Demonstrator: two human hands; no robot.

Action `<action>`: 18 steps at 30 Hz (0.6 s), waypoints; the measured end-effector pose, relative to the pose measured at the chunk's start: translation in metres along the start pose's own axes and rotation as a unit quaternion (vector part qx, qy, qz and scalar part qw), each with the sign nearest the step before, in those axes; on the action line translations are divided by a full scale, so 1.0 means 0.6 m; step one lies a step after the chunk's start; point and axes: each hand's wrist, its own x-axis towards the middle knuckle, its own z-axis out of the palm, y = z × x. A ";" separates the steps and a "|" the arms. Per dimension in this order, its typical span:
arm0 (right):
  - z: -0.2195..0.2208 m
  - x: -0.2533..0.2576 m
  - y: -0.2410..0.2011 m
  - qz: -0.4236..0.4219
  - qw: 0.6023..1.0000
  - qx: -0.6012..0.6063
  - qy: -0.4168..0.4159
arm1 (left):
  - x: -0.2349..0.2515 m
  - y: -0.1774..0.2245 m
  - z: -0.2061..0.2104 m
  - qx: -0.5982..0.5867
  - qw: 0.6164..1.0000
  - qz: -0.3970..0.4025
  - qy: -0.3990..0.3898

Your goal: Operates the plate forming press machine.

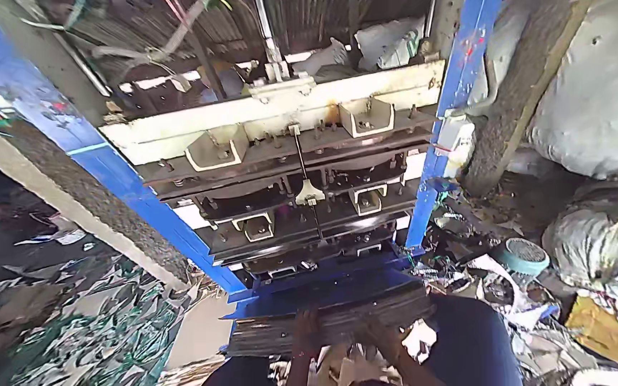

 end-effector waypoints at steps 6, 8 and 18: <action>0.005 0.016 0.034 -0.057 0.994 -0.097 0.002 | -0.002 -0.012 0.017 0.004 0.999 0.001 0.050; 0.009 0.024 0.048 -0.068 0.987 -0.146 0.023 | 0.002 -0.016 0.022 0.003 0.997 0.011 0.079; -0.004 0.027 0.002 0.098 0.984 -0.131 -0.072 | -0.001 -0.009 0.065 0.012 0.990 -0.093 -0.101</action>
